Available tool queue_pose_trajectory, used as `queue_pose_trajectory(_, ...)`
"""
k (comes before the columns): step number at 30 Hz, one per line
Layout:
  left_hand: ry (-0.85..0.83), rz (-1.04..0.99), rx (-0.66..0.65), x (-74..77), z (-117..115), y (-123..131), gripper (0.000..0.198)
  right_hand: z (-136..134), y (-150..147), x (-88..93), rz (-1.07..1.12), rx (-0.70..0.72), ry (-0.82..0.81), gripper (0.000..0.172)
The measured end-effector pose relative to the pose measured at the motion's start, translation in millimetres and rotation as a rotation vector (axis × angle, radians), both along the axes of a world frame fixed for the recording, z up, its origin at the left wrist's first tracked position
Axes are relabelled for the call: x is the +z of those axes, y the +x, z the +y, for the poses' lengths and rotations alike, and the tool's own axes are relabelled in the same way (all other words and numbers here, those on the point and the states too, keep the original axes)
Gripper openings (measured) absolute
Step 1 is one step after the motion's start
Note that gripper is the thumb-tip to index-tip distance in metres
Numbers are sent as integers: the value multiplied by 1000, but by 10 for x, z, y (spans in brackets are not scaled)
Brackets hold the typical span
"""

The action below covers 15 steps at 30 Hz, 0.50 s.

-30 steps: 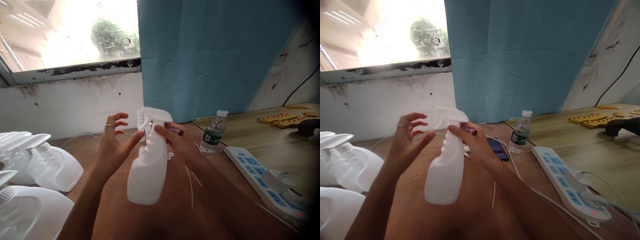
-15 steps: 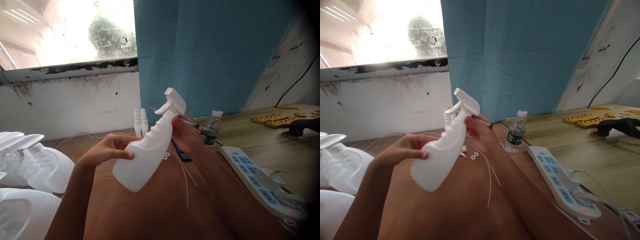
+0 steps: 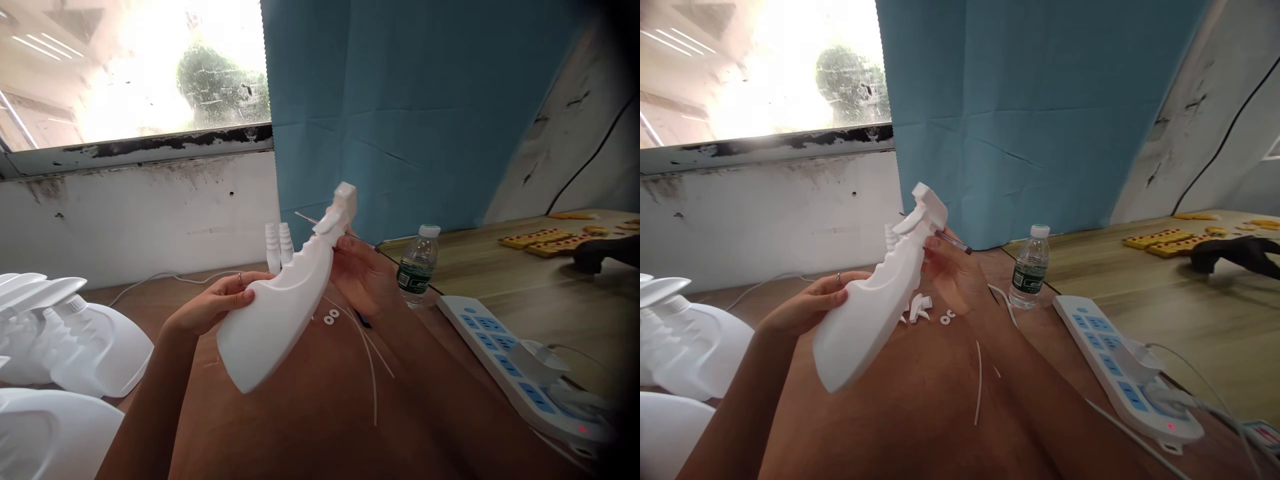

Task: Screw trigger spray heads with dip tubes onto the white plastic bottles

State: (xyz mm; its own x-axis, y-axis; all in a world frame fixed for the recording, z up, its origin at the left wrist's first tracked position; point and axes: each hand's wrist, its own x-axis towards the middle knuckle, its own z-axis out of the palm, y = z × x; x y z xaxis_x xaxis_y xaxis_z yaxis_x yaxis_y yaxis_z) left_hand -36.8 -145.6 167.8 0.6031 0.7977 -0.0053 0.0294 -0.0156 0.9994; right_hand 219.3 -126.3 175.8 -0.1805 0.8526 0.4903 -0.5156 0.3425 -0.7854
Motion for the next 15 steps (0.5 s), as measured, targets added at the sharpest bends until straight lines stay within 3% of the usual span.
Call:
queue_pose_trajectory(7, -66, -30, 116, -41, 27, 16, 46, 10, -17, 5, 10, 11, -50, 33)
queue_pose_trajectory(11, -138, -138, 163, -22, -21, 96, 40, 11, -50, -35, 76, 2, -56, 27)
queue_pose_trajectory(15, -303, -226, 84, -211, 0, 13, 37, -25, -28, -29, 114, 38, 20, 23)
